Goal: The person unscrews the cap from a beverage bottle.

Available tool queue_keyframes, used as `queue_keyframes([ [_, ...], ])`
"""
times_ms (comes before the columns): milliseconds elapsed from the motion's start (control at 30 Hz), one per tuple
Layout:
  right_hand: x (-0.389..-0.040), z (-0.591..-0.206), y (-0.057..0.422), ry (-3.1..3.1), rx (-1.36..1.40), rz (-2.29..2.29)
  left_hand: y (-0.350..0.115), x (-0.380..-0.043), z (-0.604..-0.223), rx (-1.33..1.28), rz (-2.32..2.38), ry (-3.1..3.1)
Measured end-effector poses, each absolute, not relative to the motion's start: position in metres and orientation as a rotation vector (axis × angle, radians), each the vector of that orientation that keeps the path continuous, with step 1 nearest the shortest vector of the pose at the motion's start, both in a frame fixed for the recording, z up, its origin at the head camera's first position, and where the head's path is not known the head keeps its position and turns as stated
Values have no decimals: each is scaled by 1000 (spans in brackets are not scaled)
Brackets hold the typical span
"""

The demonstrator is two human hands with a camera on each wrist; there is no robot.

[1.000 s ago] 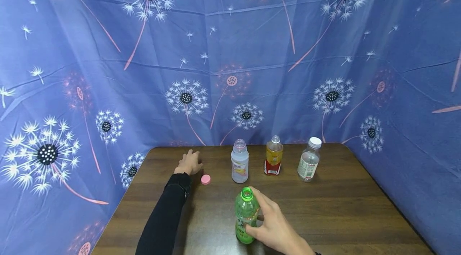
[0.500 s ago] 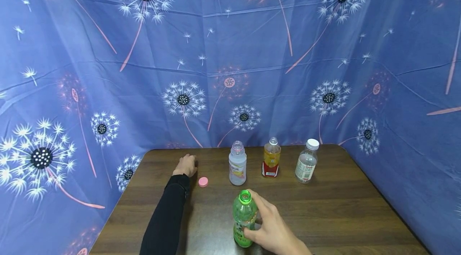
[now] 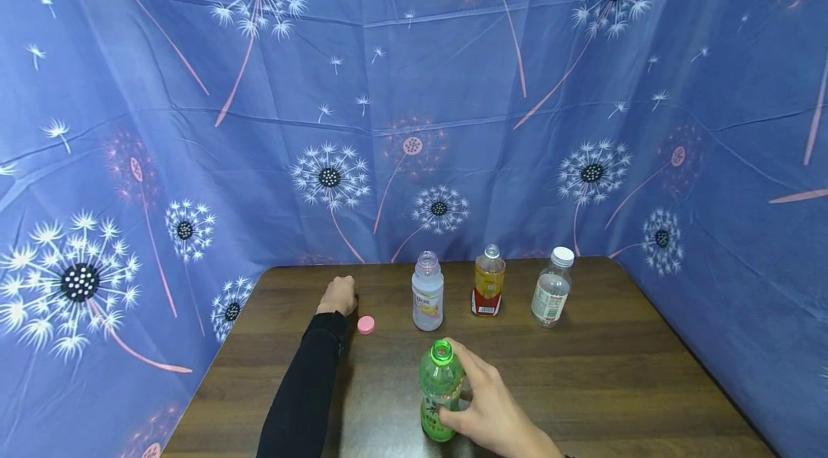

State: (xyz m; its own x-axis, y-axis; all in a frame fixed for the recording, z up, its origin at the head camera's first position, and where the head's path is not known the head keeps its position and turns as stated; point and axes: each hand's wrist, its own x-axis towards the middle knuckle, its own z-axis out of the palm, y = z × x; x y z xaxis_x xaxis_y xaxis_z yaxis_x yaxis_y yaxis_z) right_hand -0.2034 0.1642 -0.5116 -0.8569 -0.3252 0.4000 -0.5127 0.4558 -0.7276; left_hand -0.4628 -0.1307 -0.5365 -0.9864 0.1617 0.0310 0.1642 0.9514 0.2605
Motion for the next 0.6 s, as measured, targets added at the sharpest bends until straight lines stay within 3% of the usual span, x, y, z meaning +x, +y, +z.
queue_keyframes([
  [600,-202,-510,164,-2545,683,1440,-139,-462,-521,-245,-511,-3060],
])
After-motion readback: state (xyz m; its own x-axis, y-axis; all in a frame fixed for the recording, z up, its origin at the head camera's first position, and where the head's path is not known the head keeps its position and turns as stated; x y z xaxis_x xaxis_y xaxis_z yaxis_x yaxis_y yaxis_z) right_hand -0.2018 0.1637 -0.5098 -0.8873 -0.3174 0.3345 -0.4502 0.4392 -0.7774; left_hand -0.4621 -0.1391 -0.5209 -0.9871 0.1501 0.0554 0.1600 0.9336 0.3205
